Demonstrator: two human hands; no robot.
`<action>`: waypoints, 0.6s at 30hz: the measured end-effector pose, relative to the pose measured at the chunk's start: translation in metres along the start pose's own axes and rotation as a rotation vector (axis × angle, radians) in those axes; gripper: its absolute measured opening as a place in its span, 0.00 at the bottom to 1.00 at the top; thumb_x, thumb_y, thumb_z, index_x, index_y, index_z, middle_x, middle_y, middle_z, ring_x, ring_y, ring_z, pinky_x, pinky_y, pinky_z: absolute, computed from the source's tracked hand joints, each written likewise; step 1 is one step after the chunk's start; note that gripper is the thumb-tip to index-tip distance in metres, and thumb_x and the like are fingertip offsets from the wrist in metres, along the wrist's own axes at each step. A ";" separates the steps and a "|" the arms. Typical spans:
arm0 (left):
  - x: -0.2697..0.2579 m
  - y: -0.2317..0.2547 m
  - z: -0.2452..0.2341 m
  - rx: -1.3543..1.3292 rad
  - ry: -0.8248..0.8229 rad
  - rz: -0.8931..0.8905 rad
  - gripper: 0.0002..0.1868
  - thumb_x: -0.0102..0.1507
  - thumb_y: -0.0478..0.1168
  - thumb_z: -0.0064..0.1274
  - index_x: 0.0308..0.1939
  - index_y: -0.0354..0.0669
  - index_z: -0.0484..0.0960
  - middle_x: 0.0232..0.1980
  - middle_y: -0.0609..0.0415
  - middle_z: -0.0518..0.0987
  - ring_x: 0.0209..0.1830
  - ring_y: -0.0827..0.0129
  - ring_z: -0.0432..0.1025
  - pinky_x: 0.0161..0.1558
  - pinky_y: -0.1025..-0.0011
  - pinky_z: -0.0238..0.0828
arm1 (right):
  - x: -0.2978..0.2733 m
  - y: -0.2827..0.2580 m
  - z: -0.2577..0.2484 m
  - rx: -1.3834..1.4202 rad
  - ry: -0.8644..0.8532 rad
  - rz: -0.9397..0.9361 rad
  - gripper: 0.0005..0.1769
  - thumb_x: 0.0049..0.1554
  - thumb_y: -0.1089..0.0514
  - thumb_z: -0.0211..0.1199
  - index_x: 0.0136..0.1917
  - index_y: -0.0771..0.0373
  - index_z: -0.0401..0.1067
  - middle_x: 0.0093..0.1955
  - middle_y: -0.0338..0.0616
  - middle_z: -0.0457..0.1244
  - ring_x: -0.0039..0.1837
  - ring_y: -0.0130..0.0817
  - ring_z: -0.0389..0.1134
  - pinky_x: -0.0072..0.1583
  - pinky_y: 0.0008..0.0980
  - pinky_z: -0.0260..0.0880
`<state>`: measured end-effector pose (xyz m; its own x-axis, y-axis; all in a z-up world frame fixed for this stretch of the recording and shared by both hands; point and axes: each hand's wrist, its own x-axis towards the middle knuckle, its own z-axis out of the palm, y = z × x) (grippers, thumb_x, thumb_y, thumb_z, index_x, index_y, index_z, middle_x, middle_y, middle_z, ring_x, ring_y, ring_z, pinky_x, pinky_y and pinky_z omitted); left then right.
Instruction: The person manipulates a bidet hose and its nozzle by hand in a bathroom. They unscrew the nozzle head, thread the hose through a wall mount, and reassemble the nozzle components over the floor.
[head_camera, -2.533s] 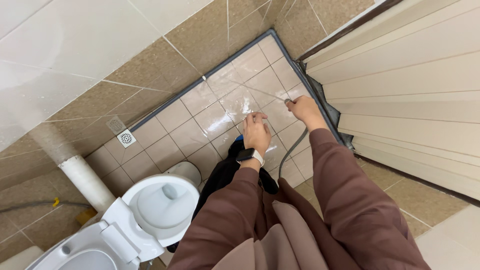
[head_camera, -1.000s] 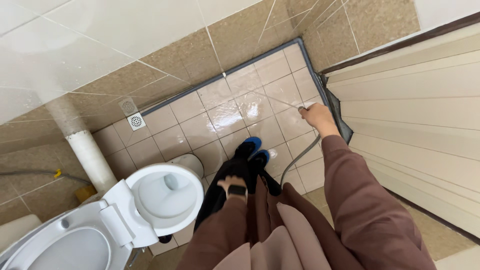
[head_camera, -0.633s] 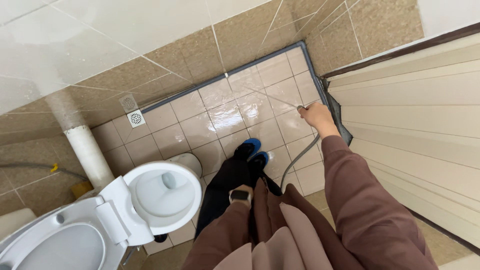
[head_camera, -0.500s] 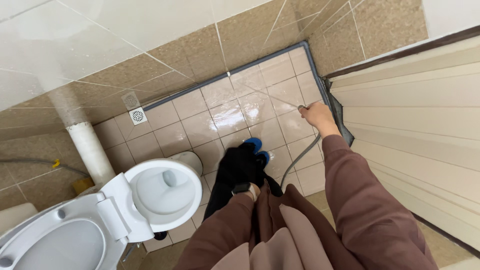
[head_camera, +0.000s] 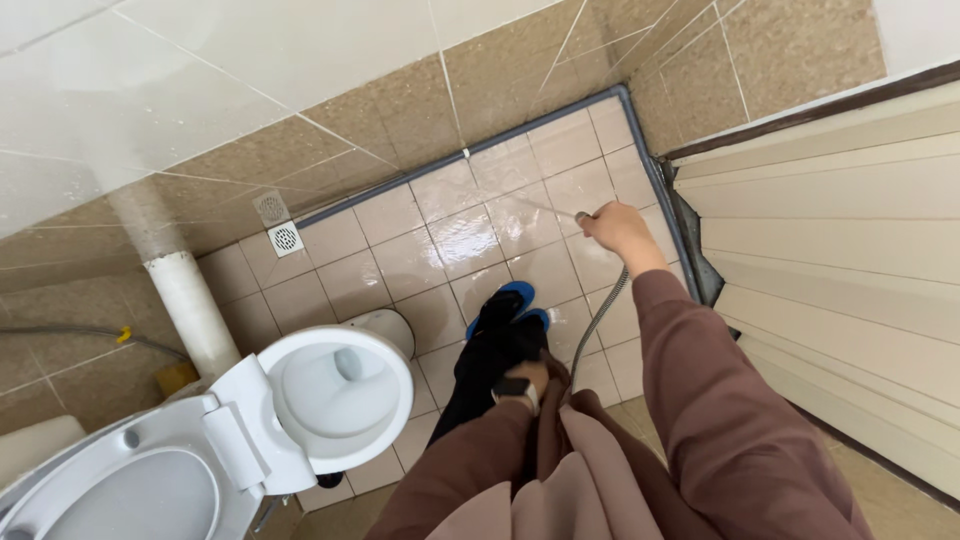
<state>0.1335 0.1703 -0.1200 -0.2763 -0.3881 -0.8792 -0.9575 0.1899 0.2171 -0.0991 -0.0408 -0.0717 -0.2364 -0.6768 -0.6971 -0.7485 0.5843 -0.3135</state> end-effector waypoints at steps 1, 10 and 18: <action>0.007 -0.004 -0.017 -0.084 0.155 -0.002 0.11 0.65 0.41 0.49 0.51 0.49 0.75 0.56 0.47 0.75 0.55 0.49 0.72 0.48 0.48 0.72 | -0.002 -0.006 0.002 -0.004 0.005 -0.019 0.23 0.55 0.37 0.62 0.40 0.57 0.84 0.43 0.54 0.72 0.51 0.53 0.73 0.58 0.45 0.71; -0.007 0.006 -0.160 -0.760 0.979 0.165 0.13 0.63 0.35 0.52 0.51 0.47 0.75 0.51 0.47 0.76 0.53 0.46 0.71 0.52 0.53 0.71 | -0.013 -0.015 0.000 0.000 0.044 -0.012 0.23 0.55 0.38 0.62 0.40 0.58 0.84 0.43 0.57 0.71 0.51 0.53 0.73 0.58 0.44 0.71; -0.030 0.008 -0.167 -0.743 0.930 0.011 0.14 0.62 0.36 0.54 0.52 0.50 0.76 0.54 0.51 0.73 0.57 0.49 0.68 0.52 0.54 0.69 | -0.002 -0.008 0.011 -0.092 -0.022 -0.056 0.21 0.54 0.40 0.63 0.39 0.57 0.84 0.43 0.54 0.72 0.51 0.53 0.73 0.57 0.43 0.71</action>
<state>0.1208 0.0325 -0.0207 0.0555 -0.9532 -0.2972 -0.6833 -0.2533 0.6848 -0.0865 -0.0394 -0.0750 -0.1796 -0.6968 -0.6944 -0.8144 0.5013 -0.2923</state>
